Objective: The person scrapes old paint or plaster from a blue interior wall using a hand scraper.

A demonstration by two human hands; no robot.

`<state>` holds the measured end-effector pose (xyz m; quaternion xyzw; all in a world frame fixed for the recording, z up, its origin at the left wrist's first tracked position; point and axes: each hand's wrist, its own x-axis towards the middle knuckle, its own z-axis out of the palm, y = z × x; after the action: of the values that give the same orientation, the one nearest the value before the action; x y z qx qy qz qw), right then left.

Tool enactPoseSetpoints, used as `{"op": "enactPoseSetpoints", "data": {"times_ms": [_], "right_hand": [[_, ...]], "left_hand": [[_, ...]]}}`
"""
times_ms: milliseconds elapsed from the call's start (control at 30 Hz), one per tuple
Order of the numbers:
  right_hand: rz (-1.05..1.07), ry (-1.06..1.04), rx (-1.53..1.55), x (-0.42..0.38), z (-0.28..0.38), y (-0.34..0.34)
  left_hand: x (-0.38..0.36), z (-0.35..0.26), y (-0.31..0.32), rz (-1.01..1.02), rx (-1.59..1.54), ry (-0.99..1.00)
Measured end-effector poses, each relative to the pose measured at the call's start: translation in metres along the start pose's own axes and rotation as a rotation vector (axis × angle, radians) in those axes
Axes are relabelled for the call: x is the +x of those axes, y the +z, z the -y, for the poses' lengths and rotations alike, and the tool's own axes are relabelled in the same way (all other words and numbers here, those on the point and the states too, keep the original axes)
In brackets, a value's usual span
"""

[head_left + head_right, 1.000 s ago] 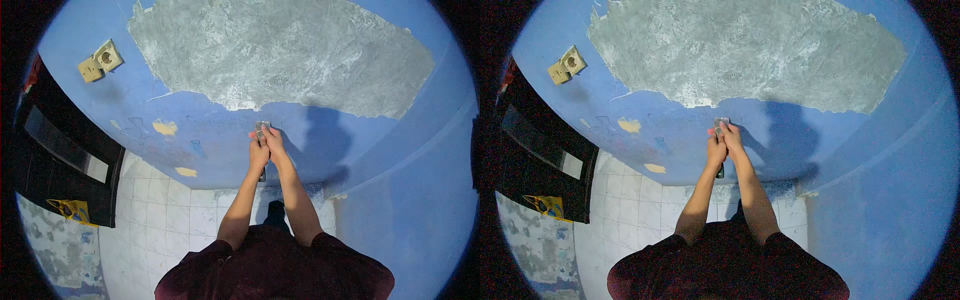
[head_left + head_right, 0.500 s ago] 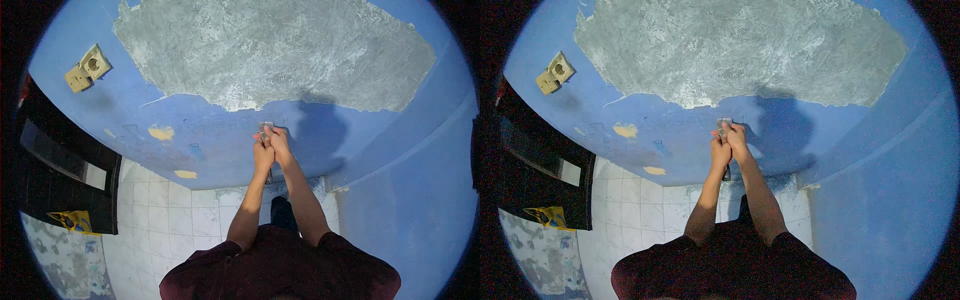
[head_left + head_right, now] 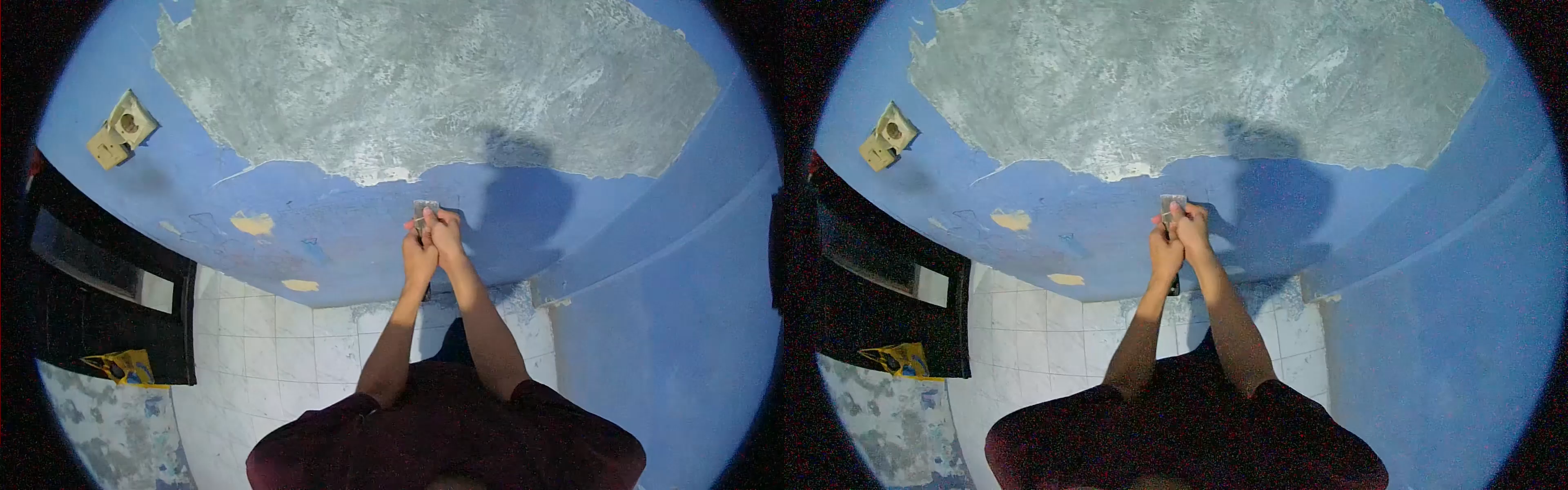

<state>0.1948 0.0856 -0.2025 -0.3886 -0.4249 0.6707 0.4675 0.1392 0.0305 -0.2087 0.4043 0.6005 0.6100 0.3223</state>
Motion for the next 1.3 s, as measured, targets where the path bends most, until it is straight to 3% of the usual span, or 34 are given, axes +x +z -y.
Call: {"op": "enactPoseSetpoints", "data": {"times_ms": [100, 133, 233, 300, 367, 633, 867, 1033, 1167, 1300], "right_hand": [[0.015, -0.083, -0.118, 0.002, 0.003, -0.004], [0.031, -0.044, -0.094, -0.001, 0.009, -0.002], [0.004, 0.002, -0.013, -0.004, 0.014, 0.005], [0.007, -0.077, 0.064, -0.002, 0.017, 0.018], [0.045, -0.244, -0.057, 0.000, 0.045, 0.029], [0.085, -0.207, -0.056, 0.000, 0.059, 0.024], [0.109, -0.217, -0.107, -0.007, 0.067, 0.024], [0.101, -0.155, -0.106, -0.020, 0.076, 0.024], [0.138, -0.123, -0.121, -0.026, 0.047, 0.008], [0.133, 0.035, -0.257, -0.033, -0.006, -0.027]], "left_hand": [[0.003, 0.025, 0.012, -0.052, -0.009, -0.058], [0.003, 0.030, 0.018, -0.105, -0.062, 0.083], [0.002, 0.002, 0.003, -0.052, 0.125, 0.058], [0.015, -0.014, -0.012, 0.004, 0.179, 0.046], [0.025, -0.036, -0.008, -0.022, 0.007, 0.185], [0.020, -0.039, 0.007, -0.067, -0.061, 0.189], [0.020, -0.037, 0.007, -0.063, -0.023, 0.053], [0.007, -0.052, 0.005, -0.066, -0.032, 0.087], [-0.004, -0.008, 0.011, -0.116, -0.009, 0.082], [-0.046, -0.004, -0.002, -0.001, 0.004, -0.217]]}}
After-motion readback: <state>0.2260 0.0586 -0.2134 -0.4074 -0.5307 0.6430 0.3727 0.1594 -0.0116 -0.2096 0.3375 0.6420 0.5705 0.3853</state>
